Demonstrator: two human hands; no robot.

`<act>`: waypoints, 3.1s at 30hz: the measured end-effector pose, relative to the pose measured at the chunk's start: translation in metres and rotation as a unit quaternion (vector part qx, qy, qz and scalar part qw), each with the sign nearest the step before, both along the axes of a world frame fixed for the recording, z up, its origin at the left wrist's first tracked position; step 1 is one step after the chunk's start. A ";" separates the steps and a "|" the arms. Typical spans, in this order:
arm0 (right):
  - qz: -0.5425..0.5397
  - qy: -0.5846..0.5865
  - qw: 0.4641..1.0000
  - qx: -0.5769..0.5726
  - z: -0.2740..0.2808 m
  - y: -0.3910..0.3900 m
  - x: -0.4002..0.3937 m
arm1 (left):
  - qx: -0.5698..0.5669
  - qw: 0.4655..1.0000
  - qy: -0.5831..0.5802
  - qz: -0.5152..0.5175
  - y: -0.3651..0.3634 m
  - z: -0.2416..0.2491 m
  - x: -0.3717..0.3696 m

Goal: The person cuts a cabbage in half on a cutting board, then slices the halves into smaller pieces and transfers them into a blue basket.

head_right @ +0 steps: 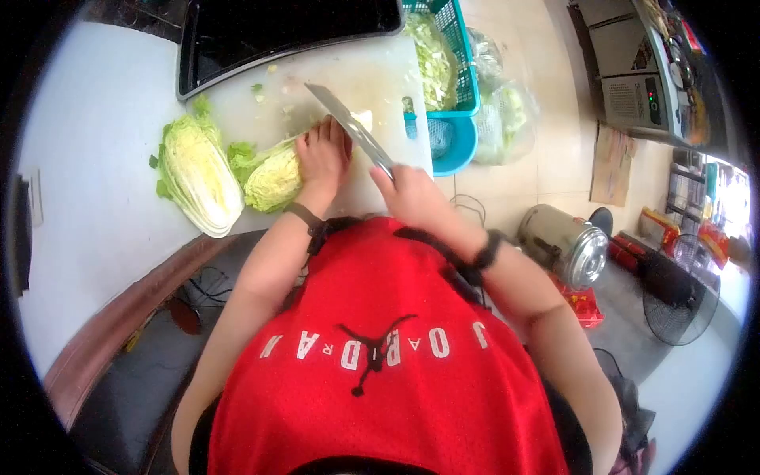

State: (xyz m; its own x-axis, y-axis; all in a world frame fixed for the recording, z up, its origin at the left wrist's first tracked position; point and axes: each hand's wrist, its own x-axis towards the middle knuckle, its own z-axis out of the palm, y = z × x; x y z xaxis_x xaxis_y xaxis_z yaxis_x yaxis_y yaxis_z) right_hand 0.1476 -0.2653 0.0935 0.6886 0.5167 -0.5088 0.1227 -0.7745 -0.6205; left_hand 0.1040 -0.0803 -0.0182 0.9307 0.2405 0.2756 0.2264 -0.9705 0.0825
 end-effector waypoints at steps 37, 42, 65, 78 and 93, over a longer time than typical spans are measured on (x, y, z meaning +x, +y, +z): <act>-0.045 0.166 0.983 0.071 -0.030 -0.023 0.017 | 0.030 0.999 -0.005 -0.020 -0.001 -0.020 -0.003; -0.109 0.244 0.961 0.078 -0.048 -0.022 0.019 | 0.020 1.000 0.008 -0.015 -0.002 -0.017 0.000; -0.234 0.218 0.932 0.171 -0.098 -0.009 -0.001 | 0.026 0.999 0.006 -0.027 -0.001 -0.007 -0.003; -0.449 0.178 0.839 0.251 -0.108 -0.060 -0.024 | -0.011 0.999 0.001 -0.049 0.001 -0.006 -0.004; -0.111 0.131 0.977 0.124 0.005 -0.021 -0.008 | -0.004 0.997 0.026 -0.077 0.011 0.008 -0.003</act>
